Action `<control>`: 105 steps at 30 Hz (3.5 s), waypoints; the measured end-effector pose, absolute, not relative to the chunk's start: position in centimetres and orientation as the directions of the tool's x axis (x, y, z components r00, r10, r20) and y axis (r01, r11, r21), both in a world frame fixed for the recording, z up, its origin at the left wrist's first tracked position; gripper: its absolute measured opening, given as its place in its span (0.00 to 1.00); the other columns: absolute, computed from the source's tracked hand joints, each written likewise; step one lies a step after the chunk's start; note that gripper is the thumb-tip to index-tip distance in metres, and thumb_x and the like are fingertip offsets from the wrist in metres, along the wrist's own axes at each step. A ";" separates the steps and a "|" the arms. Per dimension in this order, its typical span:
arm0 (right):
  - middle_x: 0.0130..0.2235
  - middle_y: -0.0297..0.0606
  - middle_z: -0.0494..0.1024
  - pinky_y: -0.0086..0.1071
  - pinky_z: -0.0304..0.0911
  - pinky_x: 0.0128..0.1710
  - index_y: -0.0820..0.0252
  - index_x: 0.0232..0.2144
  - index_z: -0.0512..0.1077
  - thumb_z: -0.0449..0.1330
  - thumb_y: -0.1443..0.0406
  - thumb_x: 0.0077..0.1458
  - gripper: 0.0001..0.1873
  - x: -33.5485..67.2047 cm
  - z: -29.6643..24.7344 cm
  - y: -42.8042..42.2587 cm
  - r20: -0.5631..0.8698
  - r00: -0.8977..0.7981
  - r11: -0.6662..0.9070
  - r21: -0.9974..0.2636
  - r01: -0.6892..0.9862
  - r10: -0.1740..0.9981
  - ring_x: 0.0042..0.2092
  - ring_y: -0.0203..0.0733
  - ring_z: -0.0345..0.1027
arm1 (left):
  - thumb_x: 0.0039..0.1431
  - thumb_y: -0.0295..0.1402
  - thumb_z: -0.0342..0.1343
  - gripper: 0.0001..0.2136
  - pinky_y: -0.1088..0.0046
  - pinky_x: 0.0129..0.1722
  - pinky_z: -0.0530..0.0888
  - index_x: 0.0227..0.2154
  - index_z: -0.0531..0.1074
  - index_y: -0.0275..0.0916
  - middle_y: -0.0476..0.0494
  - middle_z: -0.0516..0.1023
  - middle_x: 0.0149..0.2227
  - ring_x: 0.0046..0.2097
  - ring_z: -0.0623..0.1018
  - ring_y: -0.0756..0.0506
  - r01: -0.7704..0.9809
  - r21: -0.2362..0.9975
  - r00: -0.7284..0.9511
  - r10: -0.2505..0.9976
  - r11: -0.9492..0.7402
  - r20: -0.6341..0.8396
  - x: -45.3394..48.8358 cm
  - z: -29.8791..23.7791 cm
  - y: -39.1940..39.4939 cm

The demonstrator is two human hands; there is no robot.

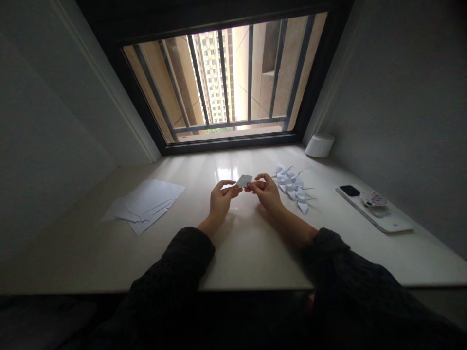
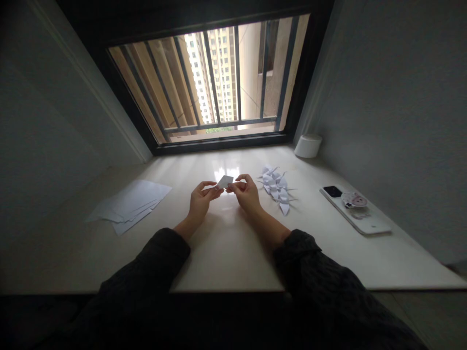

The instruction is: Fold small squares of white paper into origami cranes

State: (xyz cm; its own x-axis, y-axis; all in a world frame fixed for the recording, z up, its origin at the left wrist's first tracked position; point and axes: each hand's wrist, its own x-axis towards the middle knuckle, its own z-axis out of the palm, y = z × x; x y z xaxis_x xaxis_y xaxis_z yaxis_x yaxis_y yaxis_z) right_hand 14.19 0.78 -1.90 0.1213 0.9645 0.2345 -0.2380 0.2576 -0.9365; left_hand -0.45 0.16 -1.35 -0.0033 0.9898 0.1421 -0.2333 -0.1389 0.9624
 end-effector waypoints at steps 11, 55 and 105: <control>0.26 0.37 0.77 0.31 0.60 0.28 0.62 0.28 0.77 0.68 0.52 0.38 0.19 14.0 -1.8 0.4 0.094 0.094 0.105 -0.986 -0.126 0.991 0.27 0.35 0.66 | 0.50 0.39 0.63 0.16 0.66 0.40 0.75 0.41 0.72 0.38 0.42 0.81 0.30 0.36 0.81 0.43 -0.036 0.955 0.038 0.954 -0.295 0.297 -0.4 -1.5 -0.2; 0.27 0.37 0.76 0.33 0.60 0.33 0.55 0.25 0.77 0.59 0.58 0.55 0.12 15.3 -0.2 -0.5 0.571 -0.145 0.538 -0.615 0.577 0.808 0.31 0.40 0.66 | 0.53 0.44 0.58 0.10 0.73 0.31 0.64 0.30 0.79 0.47 0.48 0.80 0.28 0.31 0.77 0.45 0.701 0.597 0.164 0.903 -0.390 0.397 -1.6 -0.9 0.0; 0.25 0.38 0.79 0.32 0.64 0.29 0.60 0.30 0.78 0.60 0.51 0.49 0.18 15.0 -1.6 0.9 0.260 0.045 0.257 -0.965 0.052 0.965 0.26 0.38 0.70 | 0.54 0.48 0.55 0.18 0.71 0.32 0.72 0.33 0.77 0.36 0.40 0.81 0.33 0.38 0.80 0.42 0.083 0.974 0.040 0.977 -0.210 0.207 -1.1 -1.4 0.4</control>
